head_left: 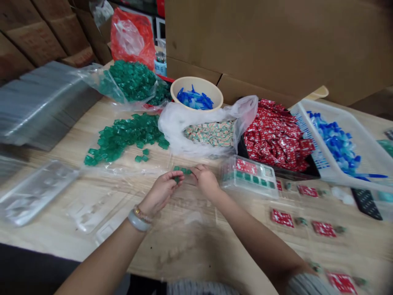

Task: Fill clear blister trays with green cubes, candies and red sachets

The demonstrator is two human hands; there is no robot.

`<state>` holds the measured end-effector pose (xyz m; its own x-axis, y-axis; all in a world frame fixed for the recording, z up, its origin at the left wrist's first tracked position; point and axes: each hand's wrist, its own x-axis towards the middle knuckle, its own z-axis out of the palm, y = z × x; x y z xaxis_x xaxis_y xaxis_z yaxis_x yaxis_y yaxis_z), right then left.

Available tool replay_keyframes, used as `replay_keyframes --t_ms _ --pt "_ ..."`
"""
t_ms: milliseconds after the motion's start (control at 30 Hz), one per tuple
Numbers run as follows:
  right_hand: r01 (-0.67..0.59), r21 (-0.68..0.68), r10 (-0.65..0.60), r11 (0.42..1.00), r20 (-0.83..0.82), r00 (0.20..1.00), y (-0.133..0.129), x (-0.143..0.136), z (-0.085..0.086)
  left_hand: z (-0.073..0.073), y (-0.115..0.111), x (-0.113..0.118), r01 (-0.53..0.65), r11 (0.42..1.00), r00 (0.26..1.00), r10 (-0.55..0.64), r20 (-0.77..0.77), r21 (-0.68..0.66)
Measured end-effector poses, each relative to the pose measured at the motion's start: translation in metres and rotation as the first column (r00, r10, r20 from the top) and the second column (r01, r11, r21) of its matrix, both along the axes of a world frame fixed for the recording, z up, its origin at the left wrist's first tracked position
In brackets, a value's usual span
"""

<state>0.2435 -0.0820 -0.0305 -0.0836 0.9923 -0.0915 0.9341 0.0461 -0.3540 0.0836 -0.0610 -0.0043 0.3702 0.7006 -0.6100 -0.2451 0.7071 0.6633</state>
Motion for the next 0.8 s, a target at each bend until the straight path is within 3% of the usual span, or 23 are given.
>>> replay_keyframes --t_ms 233,433,600,700,800 --pt "0.016 -0.005 -0.016 1.000 -0.030 0.999 -0.009 0.006 0.001 -0.009 0.004 0.002 0.004 1.000 1.000 -0.003 -0.030 0.029" --pt "0.095 0.193 -0.066 0.977 -0.150 0.987 -0.018 0.005 -0.007 -0.012 0.004 0.014 0.082 0.979 0.987 -0.054 -0.151 0.186" --pt "0.090 0.286 0.014 0.954 -0.342 0.940 -0.019 0.005 -0.006 -0.015 0.009 0.027 0.254 0.897 0.940 -0.142 -0.309 0.361" --pt "0.163 0.147 -0.058 0.976 -0.543 0.838 -0.017 0.006 -0.003 -0.014 0.012 0.027 0.313 0.838 0.923 -0.157 -0.353 0.447" --pt "0.159 -0.088 -0.171 0.983 -0.747 0.642 -0.015 0.007 -0.001 -0.015 0.012 0.022 0.327 0.804 0.929 -0.175 -0.327 0.497"
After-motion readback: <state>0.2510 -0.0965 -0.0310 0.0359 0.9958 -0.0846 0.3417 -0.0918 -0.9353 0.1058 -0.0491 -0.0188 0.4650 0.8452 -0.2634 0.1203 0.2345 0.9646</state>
